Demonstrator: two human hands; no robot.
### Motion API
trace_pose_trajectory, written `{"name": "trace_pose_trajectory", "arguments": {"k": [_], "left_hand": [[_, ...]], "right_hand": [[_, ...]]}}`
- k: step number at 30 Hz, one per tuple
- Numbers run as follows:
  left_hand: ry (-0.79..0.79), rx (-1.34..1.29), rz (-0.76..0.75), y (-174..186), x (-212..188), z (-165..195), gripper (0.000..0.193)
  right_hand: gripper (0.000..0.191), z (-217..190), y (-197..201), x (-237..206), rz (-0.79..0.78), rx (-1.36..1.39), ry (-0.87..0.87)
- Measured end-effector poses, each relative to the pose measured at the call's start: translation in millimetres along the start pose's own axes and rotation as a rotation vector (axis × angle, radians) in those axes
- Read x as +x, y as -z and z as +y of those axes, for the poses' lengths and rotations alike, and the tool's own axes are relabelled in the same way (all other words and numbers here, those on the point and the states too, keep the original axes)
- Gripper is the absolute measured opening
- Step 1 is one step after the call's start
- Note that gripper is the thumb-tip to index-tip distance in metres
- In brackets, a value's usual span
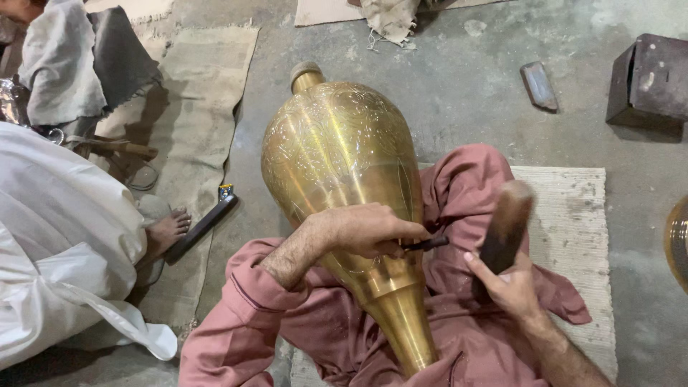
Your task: The person sits cross-legged on the floor holding a large brass vase between their legs. They hold a chisel against the vase surface and strike it with a wooden mallet, engraving decorative patterns, repositioning the chisel and rotating the vase as they work across the surface.
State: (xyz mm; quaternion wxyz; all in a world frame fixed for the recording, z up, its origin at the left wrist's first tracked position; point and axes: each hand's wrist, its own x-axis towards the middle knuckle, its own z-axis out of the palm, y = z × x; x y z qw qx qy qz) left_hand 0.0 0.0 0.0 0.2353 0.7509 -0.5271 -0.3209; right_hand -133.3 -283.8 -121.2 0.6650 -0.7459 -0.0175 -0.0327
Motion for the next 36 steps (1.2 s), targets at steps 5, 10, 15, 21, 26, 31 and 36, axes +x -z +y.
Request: {"name": "trace_pose_trajectory", "arguments": {"k": [5, 10, 15, 21, 26, 31, 36], "left_hand": [[0.004, 0.029, 0.072, 9, -8, 16, 0.063], [0.049, -0.019, 0.286, 5, -25, 29, 0.056], [0.188, -0.163, 0.444, -11, -41, 43, 0.049], [0.152, -0.300, 0.952, -55, -51, 47, 0.035], [0.411, -0.424, 1.315, -109, -37, 72, 0.020], [0.450, -0.344, 1.281, -107, -33, 74, 0.029], [0.386, -0.303, 1.180, -89, -37, 67, 0.046]], "right_hand": [[0.028, -9, 10, 13, 0.033, -0.392, -0.104], [0.023, -23, 22, 33, -0.056, -0.337, 0.309], [0.021, -44, 35, 51, -0.115, -0.126, 0.024], [0.017, -75, 43, 84, -0.320, -0.459, -0.109], [0.022, -90, 28, 98, -0.483, -0.877, 0.044], [0.031, -98, 16, 110, -0.584, -1.065, 0.264], [0.022, -111, 11, 119, -0.643, -1.181, 0.161]]}}
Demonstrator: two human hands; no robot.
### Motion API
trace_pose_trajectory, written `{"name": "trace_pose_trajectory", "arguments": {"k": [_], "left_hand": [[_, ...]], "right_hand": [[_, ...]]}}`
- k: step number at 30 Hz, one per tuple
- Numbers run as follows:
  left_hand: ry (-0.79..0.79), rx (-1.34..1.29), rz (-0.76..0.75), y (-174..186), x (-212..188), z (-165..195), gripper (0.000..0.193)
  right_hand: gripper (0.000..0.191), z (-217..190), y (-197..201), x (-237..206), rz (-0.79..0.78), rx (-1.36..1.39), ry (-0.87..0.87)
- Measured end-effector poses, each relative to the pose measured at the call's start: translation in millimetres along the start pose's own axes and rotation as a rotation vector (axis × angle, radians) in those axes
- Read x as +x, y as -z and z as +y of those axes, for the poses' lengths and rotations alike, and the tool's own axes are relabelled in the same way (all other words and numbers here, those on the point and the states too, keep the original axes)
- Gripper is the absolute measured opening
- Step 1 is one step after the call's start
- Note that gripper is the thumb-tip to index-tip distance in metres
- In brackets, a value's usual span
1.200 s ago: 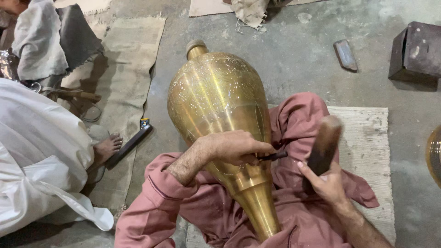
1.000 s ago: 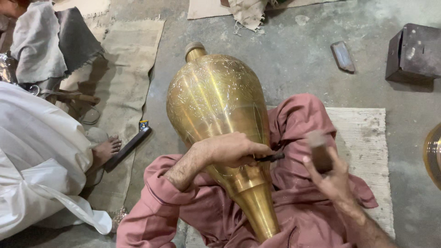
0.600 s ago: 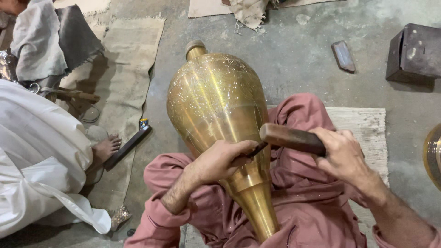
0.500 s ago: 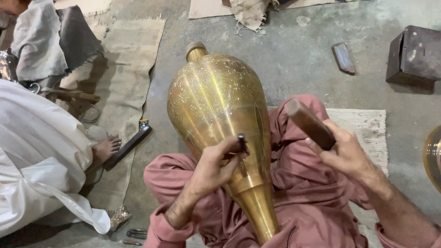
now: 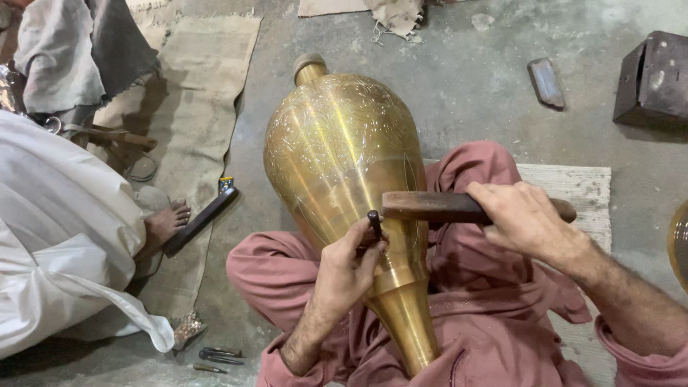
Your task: The person sits cross-legged on the floor holding a large brass vase between their legs. They hold a chisel against the vase surface and strike it with a wooden mallet, engraving decorative patterns, repositioning the chisel and rotating the vase as they work across the surface.
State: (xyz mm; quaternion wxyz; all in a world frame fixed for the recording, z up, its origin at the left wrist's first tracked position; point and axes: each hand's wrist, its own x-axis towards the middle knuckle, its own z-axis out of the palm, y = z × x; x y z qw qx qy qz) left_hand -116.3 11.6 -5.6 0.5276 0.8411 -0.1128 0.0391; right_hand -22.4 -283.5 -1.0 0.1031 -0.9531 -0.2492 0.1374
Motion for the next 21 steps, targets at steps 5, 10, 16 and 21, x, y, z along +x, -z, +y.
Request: {"name": "trace_pose_trajectory", "arguments": {"k": [5, 10, 16, 21], "left_hand": [[-0.018, 0.029, 0.130, -6, -10, 4, 0.041], [-0.019, -0.010, 0.216, -10, -18, 1, 0.038], [0.051, -0.205, 0.386, -23, -33, -9, 0.020], [0.062, -0.105, 0.488, -56, -53, -19, 0.027]], "right_hand": [[0.038, -8, 38, -2, 0.198, 0.230, 0.069], [0.035, -46, 84, 9, 0.174, 0.131, 0.298], [0.027, -72, 107, 22, 0.190, -0.179, 0.319], [0.025, -59, 85, 24, 0.191, -0.320, 0.344]]}}
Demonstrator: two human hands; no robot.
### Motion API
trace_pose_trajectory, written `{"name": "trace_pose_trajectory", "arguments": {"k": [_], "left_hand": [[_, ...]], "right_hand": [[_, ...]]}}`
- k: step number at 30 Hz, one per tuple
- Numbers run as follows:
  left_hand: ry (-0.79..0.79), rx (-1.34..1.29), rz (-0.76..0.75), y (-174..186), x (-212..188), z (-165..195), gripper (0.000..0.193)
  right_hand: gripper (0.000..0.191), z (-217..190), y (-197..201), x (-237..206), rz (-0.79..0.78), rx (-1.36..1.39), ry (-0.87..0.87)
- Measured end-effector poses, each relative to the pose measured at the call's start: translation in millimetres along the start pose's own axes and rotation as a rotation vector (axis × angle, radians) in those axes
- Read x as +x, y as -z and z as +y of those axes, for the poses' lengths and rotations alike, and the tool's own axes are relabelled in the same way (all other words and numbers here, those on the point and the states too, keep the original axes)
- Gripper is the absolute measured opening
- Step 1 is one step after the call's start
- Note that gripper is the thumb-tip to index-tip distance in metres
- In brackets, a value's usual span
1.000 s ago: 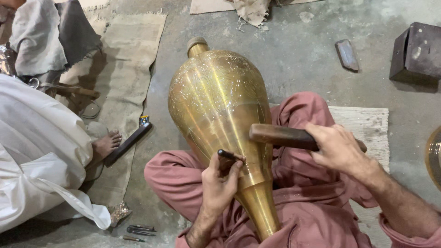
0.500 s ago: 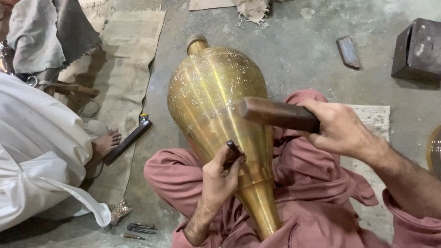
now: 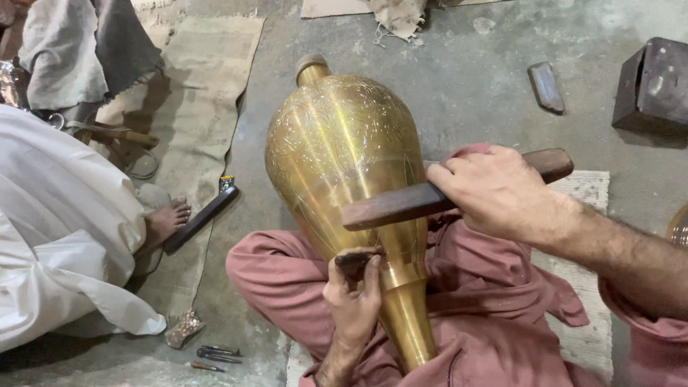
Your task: The person sits cross-legged on the floor holding a large brass vase between their legs. They hold a chisel against the vase surface and strike it with a wooden mallet, engraving decorative patterns, repositioning the chisel and rotating the vase as they work across the surface.
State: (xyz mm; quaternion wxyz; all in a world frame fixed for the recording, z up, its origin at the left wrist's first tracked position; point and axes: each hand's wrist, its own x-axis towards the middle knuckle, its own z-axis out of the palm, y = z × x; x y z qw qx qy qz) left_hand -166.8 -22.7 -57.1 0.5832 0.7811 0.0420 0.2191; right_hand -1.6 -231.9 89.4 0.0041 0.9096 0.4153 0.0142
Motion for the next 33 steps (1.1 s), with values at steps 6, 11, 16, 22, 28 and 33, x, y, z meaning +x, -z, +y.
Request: {"name": "trace_pose_trajectory", "arguments": {"k": [6, 11, 16, 22, 28, 33], "left_hand": [[-0.287, -0.012, 0.082, -14, -13, -17, 0.034], [-0.302, 0.026, 0.134, -19, -27, -19, 0.033], [-0.292, 0.043, 0.037, -26, -42, -16, 0.031], [-0.288, 0.068, 0.035, -16, -35, -24, 0.030], [-0.295, 0.075, 0.007, -18, -36, -24, 0.028], [-0.280, 0.091, -0.005, -15, -32, -27, 0.027]], "right_hand": [[0.030, -1, -7, -7, -0.036, -0.174, 0.048], [0.021, -20, 20, -12, 0.214, 0.092, 0.257], [0.022, -43, 49, -9, 0.286, 0.128, 0.402], [0.022, -55, 67, -3, 0.314, -0.175, 0.492], [0.025, -59, 63, -1, 0.299, -0.242, 0.450], [0.025, -53, 58, 3, 0.330, -0.396, 0.472]]}}
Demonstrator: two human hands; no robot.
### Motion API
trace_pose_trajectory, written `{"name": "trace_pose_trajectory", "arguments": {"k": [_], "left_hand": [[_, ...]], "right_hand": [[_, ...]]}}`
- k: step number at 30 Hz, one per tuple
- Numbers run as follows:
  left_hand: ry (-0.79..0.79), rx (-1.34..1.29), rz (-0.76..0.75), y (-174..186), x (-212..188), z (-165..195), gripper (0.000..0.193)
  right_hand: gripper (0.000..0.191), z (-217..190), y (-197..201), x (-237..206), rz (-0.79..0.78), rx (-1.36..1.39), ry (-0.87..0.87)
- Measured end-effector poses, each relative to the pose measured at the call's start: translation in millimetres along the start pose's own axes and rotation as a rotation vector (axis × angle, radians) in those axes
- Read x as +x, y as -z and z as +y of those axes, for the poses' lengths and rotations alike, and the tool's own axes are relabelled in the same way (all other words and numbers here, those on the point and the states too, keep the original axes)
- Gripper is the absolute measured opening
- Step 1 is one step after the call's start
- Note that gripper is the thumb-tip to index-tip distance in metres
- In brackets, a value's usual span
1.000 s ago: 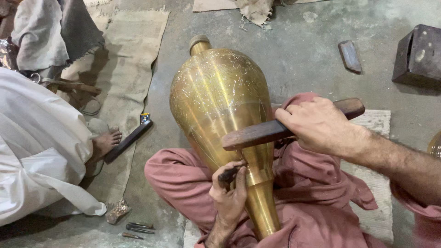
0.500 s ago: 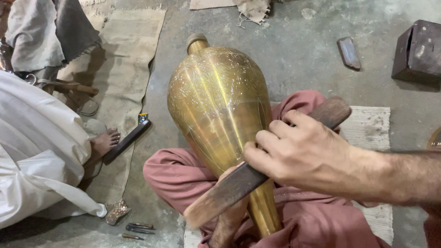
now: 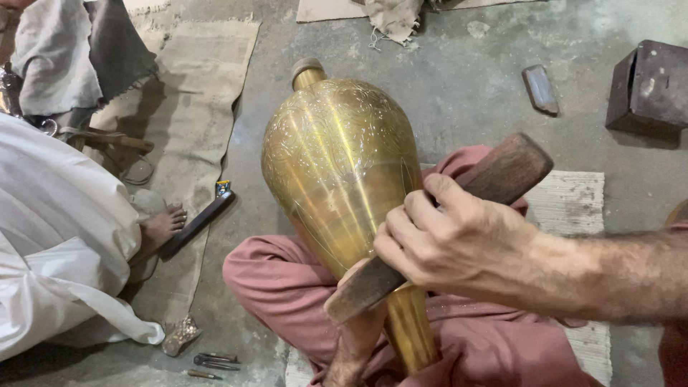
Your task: The person sits cross-legged on the floor holding a large brass vase between their legs. They hold a chisel against the vase surface and strike it with a wooden mallet, engraving decorative patterns, repositioning the chisel and rotating the vase as they work across the surface.
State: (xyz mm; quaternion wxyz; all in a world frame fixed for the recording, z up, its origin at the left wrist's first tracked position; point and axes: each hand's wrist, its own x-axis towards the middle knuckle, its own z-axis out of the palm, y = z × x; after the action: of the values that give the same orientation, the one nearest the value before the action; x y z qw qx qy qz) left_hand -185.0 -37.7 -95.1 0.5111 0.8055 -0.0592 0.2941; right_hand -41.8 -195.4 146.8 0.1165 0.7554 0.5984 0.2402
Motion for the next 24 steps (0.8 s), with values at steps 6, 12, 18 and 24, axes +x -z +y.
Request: {"name": "trace_pose_trajectory", "arguments": {"k": [6, 12, 18, 24], "left_hand": [[0.024, 0.027, -0.033, 9, 5, -14, 0.026], [0.066, 0.038, -0.142, 14, 27, -23, 0.025], [0.023, 0.052, -0.294, 28, 68, 5, 0.028], [0.109, 0.005, -0.318, 32, 87, 30, 0.022]], "right_hand": [[0.022, 10, -3, 0, -0.105, 0.150, -0.070], [0.018, 18, -15, -7, -0.207, 0.303, -0.165], [0.023, 26, -40, -16, -0.267, 0.492, -0.336], [0.028, 31, -45, -32, -0.011, 0.914, -0.490]]}}
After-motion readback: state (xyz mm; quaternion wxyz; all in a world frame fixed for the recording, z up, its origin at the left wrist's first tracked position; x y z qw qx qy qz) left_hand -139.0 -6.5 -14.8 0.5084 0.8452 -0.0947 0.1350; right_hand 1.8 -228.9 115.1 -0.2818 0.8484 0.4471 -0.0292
